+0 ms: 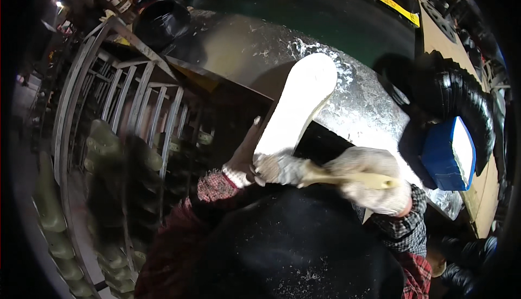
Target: Applying glue to shoe outsoles and upper components using a brush.
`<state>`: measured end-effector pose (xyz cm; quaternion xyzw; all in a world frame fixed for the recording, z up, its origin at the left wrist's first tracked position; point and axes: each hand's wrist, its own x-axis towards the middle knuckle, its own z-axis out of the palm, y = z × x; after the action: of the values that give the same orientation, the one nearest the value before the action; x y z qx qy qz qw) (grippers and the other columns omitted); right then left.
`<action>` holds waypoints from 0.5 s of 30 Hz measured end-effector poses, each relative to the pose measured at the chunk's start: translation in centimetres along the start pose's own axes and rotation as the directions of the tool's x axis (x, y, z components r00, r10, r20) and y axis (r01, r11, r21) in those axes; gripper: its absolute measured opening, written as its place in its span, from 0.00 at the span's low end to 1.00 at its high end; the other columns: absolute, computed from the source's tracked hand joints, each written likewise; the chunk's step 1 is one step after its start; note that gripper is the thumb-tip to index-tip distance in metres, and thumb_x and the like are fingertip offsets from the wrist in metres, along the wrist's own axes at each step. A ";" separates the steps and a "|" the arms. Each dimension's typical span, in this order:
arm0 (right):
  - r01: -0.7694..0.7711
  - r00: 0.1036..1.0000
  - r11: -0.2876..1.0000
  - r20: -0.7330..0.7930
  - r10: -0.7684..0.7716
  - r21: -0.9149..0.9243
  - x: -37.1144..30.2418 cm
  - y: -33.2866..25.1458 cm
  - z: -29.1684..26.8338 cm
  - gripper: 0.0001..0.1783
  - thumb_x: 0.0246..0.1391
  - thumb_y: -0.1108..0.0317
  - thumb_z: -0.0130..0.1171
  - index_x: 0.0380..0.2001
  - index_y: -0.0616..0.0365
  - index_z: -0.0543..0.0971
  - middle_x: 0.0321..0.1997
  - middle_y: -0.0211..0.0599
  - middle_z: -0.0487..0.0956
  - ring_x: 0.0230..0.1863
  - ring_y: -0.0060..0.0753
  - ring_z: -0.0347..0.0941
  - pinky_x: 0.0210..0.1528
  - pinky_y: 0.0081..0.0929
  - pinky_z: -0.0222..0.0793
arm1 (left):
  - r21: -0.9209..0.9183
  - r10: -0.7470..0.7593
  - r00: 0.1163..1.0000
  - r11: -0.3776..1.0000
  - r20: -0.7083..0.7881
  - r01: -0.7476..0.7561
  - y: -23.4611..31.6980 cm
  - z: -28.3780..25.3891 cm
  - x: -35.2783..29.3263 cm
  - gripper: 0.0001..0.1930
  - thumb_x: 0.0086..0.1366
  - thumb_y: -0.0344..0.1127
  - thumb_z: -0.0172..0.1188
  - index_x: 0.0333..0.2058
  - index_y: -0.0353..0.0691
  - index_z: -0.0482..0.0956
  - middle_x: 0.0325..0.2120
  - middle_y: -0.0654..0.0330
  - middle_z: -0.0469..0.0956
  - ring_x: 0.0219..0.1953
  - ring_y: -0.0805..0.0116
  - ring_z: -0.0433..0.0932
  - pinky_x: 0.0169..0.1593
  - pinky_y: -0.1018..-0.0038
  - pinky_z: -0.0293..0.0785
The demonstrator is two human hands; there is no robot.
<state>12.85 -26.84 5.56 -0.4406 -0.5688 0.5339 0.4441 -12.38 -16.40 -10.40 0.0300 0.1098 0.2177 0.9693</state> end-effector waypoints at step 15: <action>0.386 0.858 0.427 0.149 -0.491 -0.818 2.1 2.0 -2.9 0.17 0.42 0.70 0.67 0.40 0.56 0.81 0.31 0.37 0.77 0.29 0.38 0.75 0.28 0.33 0.73 | 0.053 0.080 0.987 0.996 -0.142 -0.073 2.2 1.5 -0.4 0.40 0.67 0.69 0.34 0.61 0.39 0.64 0.44 0.41 0.77 0.36 0.43 0.80 0.36 0.53 0.80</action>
<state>15.26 -24.06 3.76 -0.4609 -0.8190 0.0437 0.3388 -13.34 -14.66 -8.65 0.0416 0.1836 0.2535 0.9488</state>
